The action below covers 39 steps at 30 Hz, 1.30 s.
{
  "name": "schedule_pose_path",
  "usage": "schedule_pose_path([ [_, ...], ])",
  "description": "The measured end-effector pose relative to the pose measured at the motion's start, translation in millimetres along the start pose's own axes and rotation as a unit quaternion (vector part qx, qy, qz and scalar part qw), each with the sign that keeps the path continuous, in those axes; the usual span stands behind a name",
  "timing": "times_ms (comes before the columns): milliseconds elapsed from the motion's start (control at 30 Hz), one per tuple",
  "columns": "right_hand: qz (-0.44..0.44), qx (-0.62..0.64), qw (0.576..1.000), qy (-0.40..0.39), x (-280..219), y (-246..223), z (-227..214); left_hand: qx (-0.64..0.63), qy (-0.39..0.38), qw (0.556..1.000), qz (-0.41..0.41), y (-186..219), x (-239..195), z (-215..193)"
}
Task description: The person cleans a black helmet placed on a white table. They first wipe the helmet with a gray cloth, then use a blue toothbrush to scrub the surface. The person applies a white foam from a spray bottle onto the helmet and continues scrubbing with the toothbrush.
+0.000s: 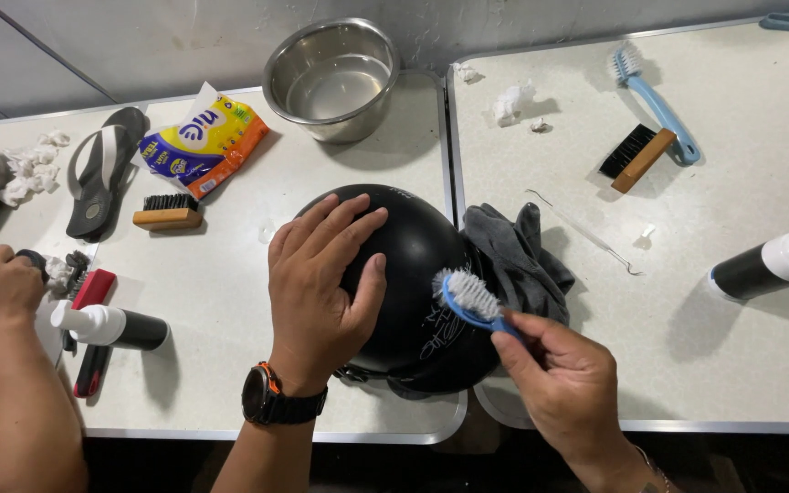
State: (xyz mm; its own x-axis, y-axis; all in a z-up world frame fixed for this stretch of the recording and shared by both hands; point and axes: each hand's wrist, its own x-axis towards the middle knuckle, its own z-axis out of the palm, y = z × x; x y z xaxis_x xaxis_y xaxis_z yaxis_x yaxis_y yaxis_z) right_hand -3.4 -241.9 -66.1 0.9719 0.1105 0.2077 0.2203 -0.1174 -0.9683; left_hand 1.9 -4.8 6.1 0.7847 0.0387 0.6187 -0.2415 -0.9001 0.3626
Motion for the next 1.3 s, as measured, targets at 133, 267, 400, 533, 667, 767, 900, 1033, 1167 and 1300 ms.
schedule_pose_path([
  [133, -0.058, 0.057, 0.991, -0.104, -2, -3, -4, 0.0, 0.001, 1.0, -0.004, 0, 1, 0],
  [267, -0.039, -0.004, 0.996, -0.078, -1, 7, -7, 0.002, 0.001, 1.0, -0.001, 0, -2, 0],
  [400, -0.105, -0.032, 0.987, -0.117, -3, -1, -4, 0.0, -0.001, 1.0, -0.001, -1, -1, 0],
  [533, -0.045, -0.002, 0.997, -0.066, 3, 6, -7, 0.004, 0.0, 1.0, 0.0, 0, -2, -1],
  [667, -0.12, -0.02, 0.986, -0.111, 3, 6, -7, 0.001, -0.001, 1.0, -0.002, 0, 1, 0],
  [767, -0.097, -0.023, 0.991, -0.091, 9, 7, -11, 0.001, -0.003, 1.0, -0.002, 0, -1, 1],
  [900, -0.13, -0.037, 0.983, -0.127, -1, 0, -9, 0.004, -0.002, 1.0, 0.0, 0, -1, 0],
  [1033, -0.101, -0.036, 0.989, -0.106, 6, 12, -15, 0.004, -0.002, 1.0, 0.0, 0, -1, 1],
  [1167, -0.109, -0.043, 0.987, -0.111, 2, 6, -12, 0.002, 0.0, 1.0, 0.003, -1, 0, 1],
  [1300, -0.112, -0.056, 0.986, -0.11, 6, 10, -15, 0.004, 0.002, 1.0, -0.001, 0, -1, 1],
])
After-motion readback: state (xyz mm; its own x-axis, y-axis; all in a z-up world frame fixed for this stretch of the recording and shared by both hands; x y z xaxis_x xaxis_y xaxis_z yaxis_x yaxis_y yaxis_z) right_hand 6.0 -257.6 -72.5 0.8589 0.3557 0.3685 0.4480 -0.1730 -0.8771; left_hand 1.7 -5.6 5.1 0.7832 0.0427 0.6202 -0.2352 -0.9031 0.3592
